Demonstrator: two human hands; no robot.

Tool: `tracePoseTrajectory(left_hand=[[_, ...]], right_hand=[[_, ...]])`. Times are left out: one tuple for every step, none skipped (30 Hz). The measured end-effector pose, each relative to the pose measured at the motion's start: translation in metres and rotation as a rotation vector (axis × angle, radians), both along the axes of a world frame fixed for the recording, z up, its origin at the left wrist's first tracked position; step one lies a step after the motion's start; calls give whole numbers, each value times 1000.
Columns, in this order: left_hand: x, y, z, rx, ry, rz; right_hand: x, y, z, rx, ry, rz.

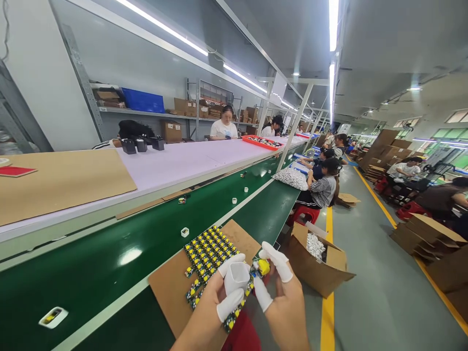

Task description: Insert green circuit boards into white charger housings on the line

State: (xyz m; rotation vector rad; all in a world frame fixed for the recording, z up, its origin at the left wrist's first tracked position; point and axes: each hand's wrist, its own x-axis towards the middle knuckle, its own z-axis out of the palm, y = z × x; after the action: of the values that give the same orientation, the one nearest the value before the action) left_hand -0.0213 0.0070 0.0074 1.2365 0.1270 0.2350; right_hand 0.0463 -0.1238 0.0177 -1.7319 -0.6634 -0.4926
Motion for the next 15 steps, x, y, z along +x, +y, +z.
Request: tracePoseTrajectory(left_hand=[[1,1,-1,-8,9,-1],[1,2,-2,-15,16,0],[1,3,-3,-19,20,0],[2,4,-3,-19,19,-9],[2,5,-3,-16,16,-27],[3,6,-3,-14,15,-53],[3,6,-4,-16,15,-78],[4,7,-4,-24,18,-99],[4,7,-6,-39,22,-109],[4,6,-8,-58,24,-108],[3,6,-11,-79,27,-98],[2,5,-15,-101,33,-89],[0,5,-20,-122,41,-85],[-3,4,-26,-145,47,-85],[-7,3,-32,-170,48,-86]], right_hand=[[1,1,-2,-22,-12,-17],[1,1,-3,-40,-26,-30],[1,1,-3,-55,-43,-38],[1,2,-1,-64,-64,-42],[0,2,2,-66,-87,-43],[-1,2,7,-63,-110,-47],[-1,2,12,-57,-124,-53],[-2,2,16,-45,-126,-55],[-1,2,19,-27,-113,-51],[-1,2,19,-9,-76,-38],[0,2,16,9,-14,-16],[1,2,8,38,65,19],[3,2,-3,78,156,80],[4,2,-17,127,258,163],[5,1,-33,197,356,255]])
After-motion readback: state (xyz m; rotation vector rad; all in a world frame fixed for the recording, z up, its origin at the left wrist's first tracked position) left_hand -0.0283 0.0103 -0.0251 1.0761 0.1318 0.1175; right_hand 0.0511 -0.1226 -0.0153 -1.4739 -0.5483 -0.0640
